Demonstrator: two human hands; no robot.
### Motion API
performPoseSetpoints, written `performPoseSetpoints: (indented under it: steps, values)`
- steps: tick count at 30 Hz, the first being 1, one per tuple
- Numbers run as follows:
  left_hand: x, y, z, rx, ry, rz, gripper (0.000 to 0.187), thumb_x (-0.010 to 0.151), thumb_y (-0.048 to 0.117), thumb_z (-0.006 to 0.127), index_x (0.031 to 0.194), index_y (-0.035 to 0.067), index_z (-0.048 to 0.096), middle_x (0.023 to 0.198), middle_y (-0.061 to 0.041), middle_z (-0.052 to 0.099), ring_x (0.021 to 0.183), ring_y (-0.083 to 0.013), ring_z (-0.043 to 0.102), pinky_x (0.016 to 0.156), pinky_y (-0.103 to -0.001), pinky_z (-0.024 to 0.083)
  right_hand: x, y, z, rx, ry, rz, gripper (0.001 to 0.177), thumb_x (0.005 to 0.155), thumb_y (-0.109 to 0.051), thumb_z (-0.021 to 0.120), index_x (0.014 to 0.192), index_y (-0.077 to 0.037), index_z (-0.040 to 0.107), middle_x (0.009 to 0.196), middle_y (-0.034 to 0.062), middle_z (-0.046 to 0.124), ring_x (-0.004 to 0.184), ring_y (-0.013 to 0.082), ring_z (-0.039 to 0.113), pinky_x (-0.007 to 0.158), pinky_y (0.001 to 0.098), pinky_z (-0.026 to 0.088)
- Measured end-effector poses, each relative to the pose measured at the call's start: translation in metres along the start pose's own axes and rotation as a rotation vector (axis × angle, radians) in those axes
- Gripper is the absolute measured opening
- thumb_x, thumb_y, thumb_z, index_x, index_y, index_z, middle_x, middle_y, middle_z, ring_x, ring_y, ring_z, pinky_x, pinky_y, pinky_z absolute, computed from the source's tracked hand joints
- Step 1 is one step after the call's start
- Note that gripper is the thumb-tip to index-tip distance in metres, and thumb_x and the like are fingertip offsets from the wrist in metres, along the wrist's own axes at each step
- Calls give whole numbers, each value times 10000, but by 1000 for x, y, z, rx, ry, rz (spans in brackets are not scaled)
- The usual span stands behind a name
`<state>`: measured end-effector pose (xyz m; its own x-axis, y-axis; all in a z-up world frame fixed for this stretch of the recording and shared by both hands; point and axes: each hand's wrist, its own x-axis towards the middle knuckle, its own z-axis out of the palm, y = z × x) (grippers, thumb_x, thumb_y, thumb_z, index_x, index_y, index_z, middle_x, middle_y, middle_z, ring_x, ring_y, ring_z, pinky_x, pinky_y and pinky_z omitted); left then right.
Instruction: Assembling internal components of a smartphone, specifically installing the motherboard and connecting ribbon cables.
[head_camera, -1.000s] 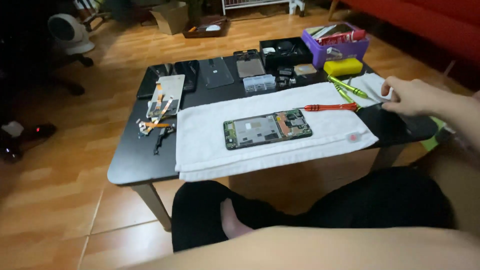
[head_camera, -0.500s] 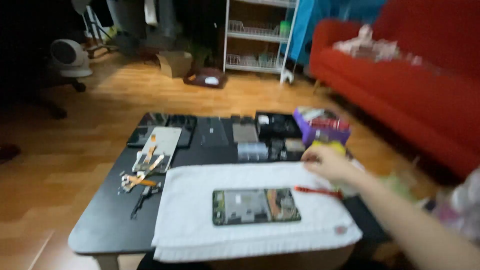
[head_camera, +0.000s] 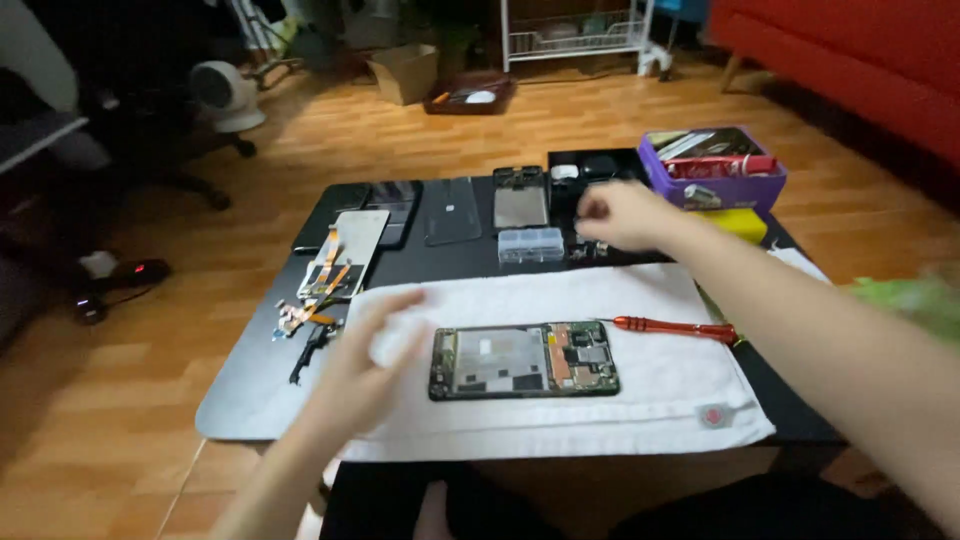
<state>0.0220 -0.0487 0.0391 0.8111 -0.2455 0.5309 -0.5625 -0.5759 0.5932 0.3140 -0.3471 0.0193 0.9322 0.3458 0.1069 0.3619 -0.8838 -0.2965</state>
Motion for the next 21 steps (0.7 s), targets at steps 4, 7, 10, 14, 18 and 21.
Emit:
performPoseSetpoints:
  steps: [4, 7, 10, 14, 18, 21]
  values:
    - [-42, -45, 11, 181, 325, -366, 331, 1037, 218, 521, 1316, 110, 664, 1336, -140, 679, 1314, -325, 587, 1099, -473, 424, 15, -73, -27, -14, -125, -258, 338, 910, -392, 659, 1171, -193, 740, 1134, 57, 761, 1069, 288, 710, 923, 444, 541]
    - [-49, -49, 20, 287, 356, -393, 392, 1001, 278, 510, 1320, 96, 647, 1390, -101, 652, 1335, -279, 566, 1090, -449, 413, 5, -123, -73, -66, -311, -326, 358, 959, -362, 587, 1239, -167, 695, 1239, 49, 725, 1025, 228, 687, 941, 409, 526]
    - [-57, -68, 22, 342, 351, -342, 370, 981, 290, 529, 1256, 95, 682, 1414, -108, 626, 1351, -312, 536, 1126, -483, 369, 15, -139, -82, -37, -434, -334, 341, 964, -361, 594, 1233, -182, 700, 1136, 16, 756, 917, 154, 712, 923, 362, 524]
    - [-47, -60, 20, 264, 287, -464, 292, 935, 341, 588, 1124, 182, 745, 1434, -80, 615, 1435, -288, 453, 1157, -487, 342, 13, -174, -62, 37, -519, -309, 390, 958, -395, 583, 1259, -169, 685, 1201, 17, 723, 899, 152, 733, 901, 344, 531]
    - [-48, -76, 22, 305, 294, -301, 270, 935, 289, 630, 1117, 116, 729, 1350, -107, 644, 1335, -309, 522, 1137, -458, 373, -1, -214, -40, -51, -667, -307, 435, 951, -395, 564, 1300, -159, 674, 1257, 34, 742, 937, 175, 749, 833, 371, 566]
    - [-56, -74, 19, 259, 315, -352, 342, 907, 312, 653, 1159, 91, 717, 1355, -123, 620, 1288, -295, 555, 1099, -428, 415, -8, -230, -12, 20, -680, -257, 410, 964, -400, 557, 1288, -175, 671, 1189, 28, 757, 894, 165, 734, 782, 350, 552]
